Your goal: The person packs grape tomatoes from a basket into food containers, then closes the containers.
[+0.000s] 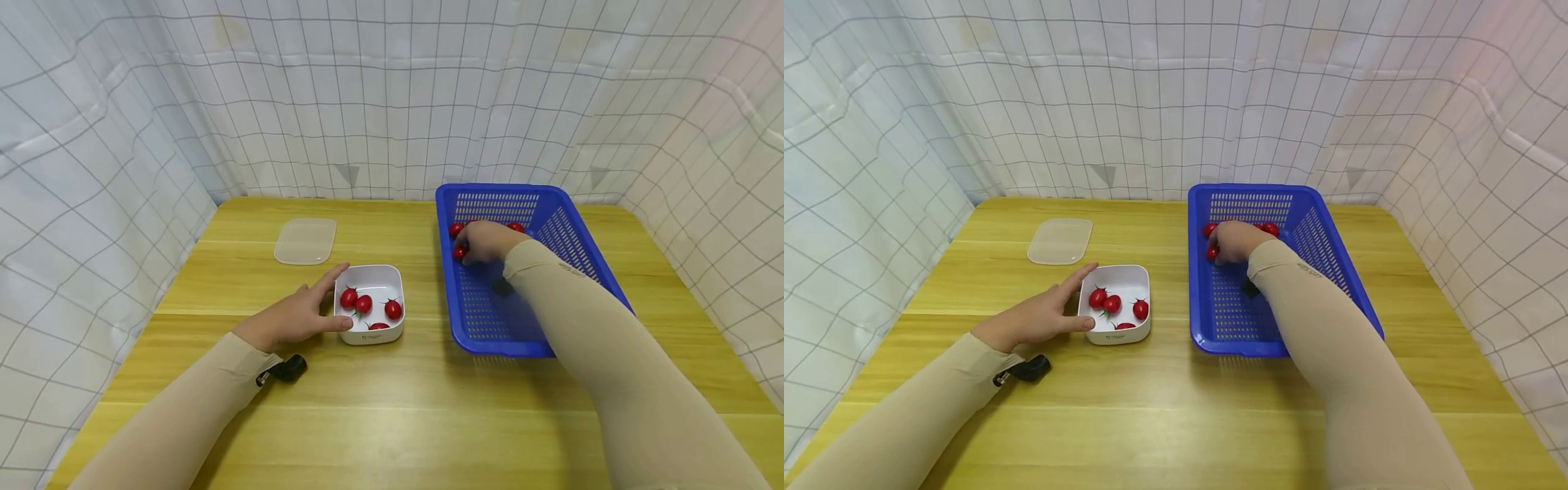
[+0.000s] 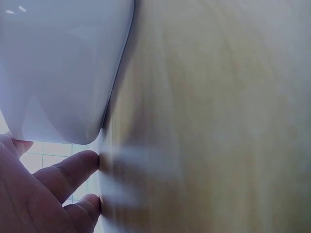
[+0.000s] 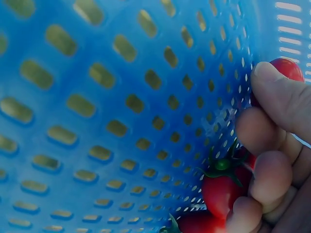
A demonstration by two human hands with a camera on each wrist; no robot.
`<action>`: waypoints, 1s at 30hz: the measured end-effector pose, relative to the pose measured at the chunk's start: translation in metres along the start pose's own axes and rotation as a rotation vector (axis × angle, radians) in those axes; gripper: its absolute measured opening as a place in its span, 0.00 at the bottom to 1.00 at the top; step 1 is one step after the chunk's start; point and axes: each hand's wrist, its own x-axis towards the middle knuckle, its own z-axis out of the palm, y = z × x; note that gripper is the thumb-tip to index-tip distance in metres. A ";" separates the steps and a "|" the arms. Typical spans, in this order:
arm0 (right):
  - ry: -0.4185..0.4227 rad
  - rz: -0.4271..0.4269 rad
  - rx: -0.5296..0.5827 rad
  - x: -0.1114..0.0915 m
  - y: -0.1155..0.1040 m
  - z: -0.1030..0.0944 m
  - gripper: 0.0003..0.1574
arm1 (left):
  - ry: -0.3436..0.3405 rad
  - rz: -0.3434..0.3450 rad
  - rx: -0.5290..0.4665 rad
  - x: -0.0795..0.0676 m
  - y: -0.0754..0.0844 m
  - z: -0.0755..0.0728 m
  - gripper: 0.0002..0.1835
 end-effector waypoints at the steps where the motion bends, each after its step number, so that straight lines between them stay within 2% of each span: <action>1: 0.002 -0.004 0.000 0.000 0.000 0.000 0.18 | 0.000 0.001 -0.002 0.000 0.000 0.000 0.58; 13: -0.020 -0.010 0.007 -0.001 -0.001 -0.003 0.22 | 0.004 0.008 -0.002 0.000 -0.002 0.001 0.58; 20: -0.039 0.015 0.023 -0.002 -0.002 -0.003 0.22 | -0.006 -0.017 -0.021 -0.002 0.000 0.000 0.58; 30: -0.066 0.043 0.045 -0.002 -0.005 -0.003 0.22 | -0.003 -0.011 -0.013 -0.002 0.001 0.001 0.58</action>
